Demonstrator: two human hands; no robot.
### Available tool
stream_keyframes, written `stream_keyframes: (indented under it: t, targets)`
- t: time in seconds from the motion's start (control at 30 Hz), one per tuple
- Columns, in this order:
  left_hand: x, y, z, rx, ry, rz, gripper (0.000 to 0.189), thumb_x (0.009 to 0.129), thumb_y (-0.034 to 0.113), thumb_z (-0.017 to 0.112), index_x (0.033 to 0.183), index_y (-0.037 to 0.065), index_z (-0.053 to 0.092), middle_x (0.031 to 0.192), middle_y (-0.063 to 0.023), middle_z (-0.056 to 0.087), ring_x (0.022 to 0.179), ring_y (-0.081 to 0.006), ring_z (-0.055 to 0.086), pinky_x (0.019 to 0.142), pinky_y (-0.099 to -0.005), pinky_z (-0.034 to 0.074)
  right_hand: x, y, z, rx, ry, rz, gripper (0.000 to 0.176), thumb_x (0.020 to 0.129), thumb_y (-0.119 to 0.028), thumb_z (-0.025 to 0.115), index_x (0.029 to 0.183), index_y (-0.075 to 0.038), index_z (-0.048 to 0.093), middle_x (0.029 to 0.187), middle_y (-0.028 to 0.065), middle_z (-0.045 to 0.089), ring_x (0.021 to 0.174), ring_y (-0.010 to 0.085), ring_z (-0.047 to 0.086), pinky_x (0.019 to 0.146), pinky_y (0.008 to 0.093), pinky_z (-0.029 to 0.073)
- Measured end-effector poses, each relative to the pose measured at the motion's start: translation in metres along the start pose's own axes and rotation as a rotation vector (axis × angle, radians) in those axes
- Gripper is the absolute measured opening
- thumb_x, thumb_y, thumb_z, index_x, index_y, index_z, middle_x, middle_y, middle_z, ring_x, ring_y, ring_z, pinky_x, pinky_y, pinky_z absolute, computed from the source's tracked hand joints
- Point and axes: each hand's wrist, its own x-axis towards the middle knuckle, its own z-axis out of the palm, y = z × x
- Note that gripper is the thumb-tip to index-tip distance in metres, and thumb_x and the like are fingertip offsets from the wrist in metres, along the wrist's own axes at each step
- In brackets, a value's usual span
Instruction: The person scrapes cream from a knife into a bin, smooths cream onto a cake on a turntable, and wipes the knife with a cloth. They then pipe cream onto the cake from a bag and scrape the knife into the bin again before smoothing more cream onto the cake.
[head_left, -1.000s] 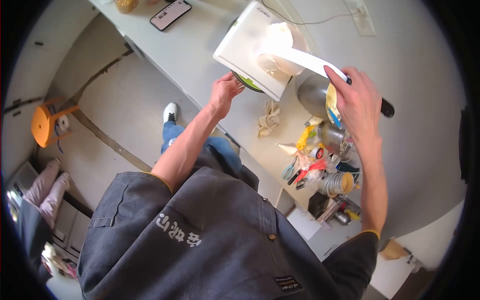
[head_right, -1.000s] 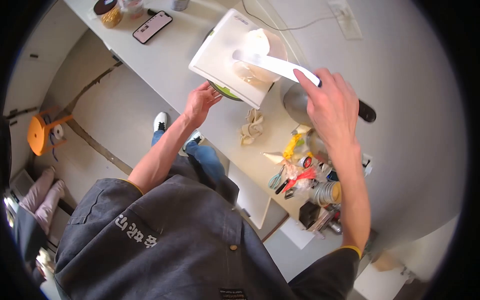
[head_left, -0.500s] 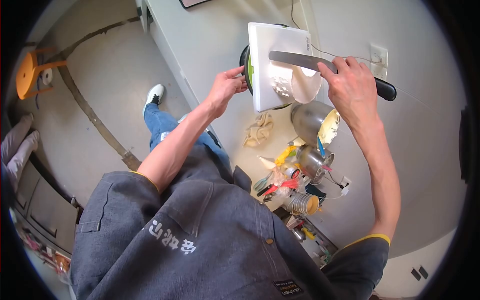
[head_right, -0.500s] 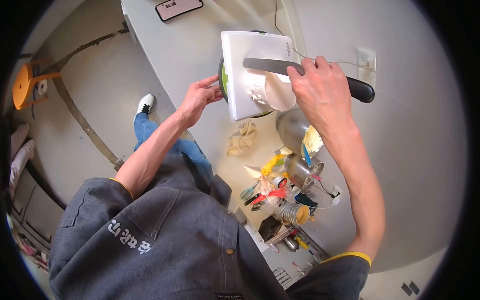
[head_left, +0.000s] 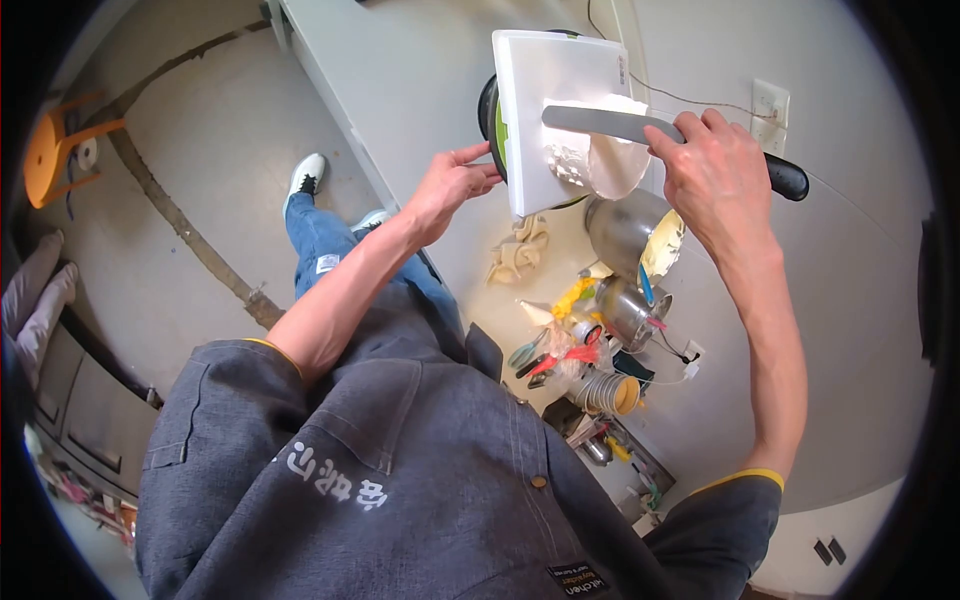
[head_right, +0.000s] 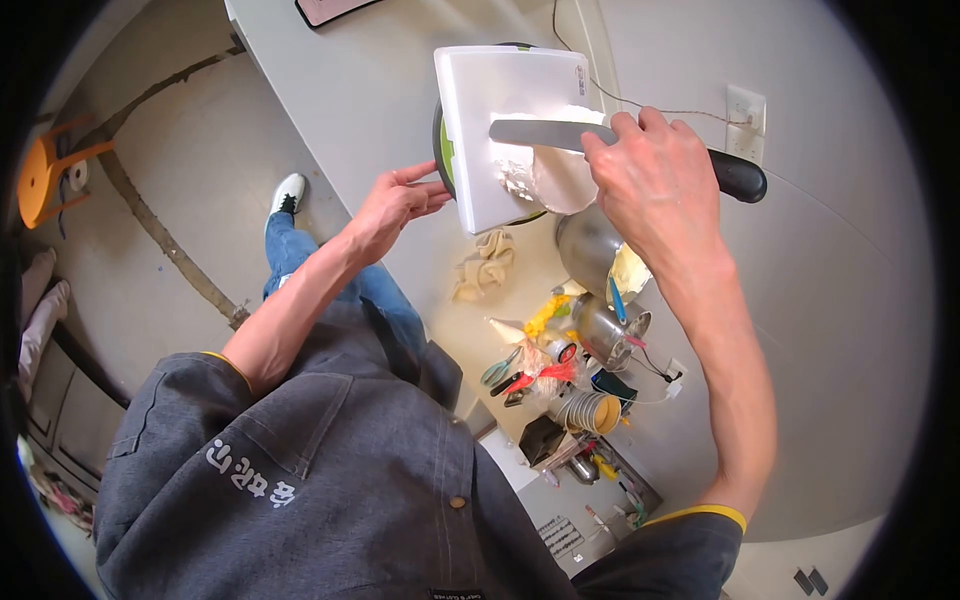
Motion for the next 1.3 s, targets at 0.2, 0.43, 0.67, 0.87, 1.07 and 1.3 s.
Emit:
stream_keyframes:
  t: [0.2, 0.43, 0.67, 0.87, 1.07, 1.3]
  targets:
    - [0.008, 0.014, -0.001, 0.051, 0.044, 0.026, 0.071, 0.087, -0.006, 0.047, 0.158, -0.008, 0.042, 0.126, -0.0183, 0.074, 0.111, -0.0170, 0.069, 0.103, -0.0284, 0.049, -0.008, -0.007, -0.002, -0.013, -0.122, 0.014, 0.034, 0.075, -0.004, 0.075, 0.107, -0.016, 0.080, 0.089, 0.0035, 0.070, 0.088, 0.0230, 0.067, 0.076, 0.0386, 0.057]
    - [0.010, 0.040, -0.005, -0.118, 0.034, 0.192, 0.079, 0.083, -0.012, 0.040, 0.162, -0.007, 0.035, 0.161, -0.0253, 0.046, 0.150, -0.0300, 0.046, 0.125, -0.0400, 0.036, -0.009, -0.013, -0.007, -0.013, -0.141, 0.009, 0.037, 0.075, -0.004, 0.075, 0.109, -0.016, 0.082, 0.088, 0.0038, 0.071, 0.088, 0.0231, 0.067, 0.076, 0.0383, 0.057]
    - [-0.004, 0.012, -0.008, -0.110, -0.021, -0.051, 0.074, 0.081, -0.014, 0.039, 0.155, -0.007, 0.045, 0.153, -0.0221, 0.057, 0.145, -0.0300, 0.052, 0.126, -0.0385, 0.038, -0.010, -0.018, -0.010, 0.029, -0.007, -0.055, 0.002, 0.079, -0.009, 0.072, 0.081, -0.009, 0.073, 0.075, 0.0048, 0.066, 0.082, 0.0224, 0.067, 0.066, 0.0363, 0.053]
    - [0.000, 0.029, -0.007, -0.134, -0.043, 0.023, 0.072, 0.081, -0.014, 0.040, 0.153, -0.011, 0.045, 0.152, -0.0221, 0.057, 0.143, -0.0292, 0.054, 0.125, -0.0386, 0.039, -0.013, -0.026, -0.016, 0.027, 0.004, -0.075, 0.004, 0.076, -0.011, 0.072, 0.078, -0.008, 0.072, 0.075, 0.0050, 0.066, 0.081, 0.0220, 0.067, 0.065, 0.0358, 0.052]
    - [0.003, 0.028, -0.007, -0.204, -0.039, 0.130, 0.072, 0.083, -0.015, 0.039, 0.155, -0.015, 0.040, 0.157, -0.0253, 0.051, 0.147, -0.0291, 0.051, 0.126, -0.0384, 0.040, -0.017, -0.030, -0.017, 0.080, -0.039, -0.121, 0.005, 0.075, -0.013, 0.073, 0.078, -0.009, 0.072, 0.074, 0.0045, 0.066, 0.081, 0.0221, 0.067, 0.067, 0.0351, 0.052]
    - [0.000, 0.024, -0.011, -0.171, -0.040, 0.105, 0.069, 0.086, -0.014, 0.040, 0.155, -0.015, 0.040, 0.157, -0.0241, 0.051, 0.146, -0.0278, 0.052, 0.125, -0.0376, 0.040, -0.011, -0.014, -0.029, 0.074, 0.003, -0.026, 0.014, 0.075, -0.012, 0.074, 0.088, -0.011, 0.076, 0.080, 0.0033, 0.068, 0.084, 0.0229, 0.067, 0.070, 0.0377, 0.054]
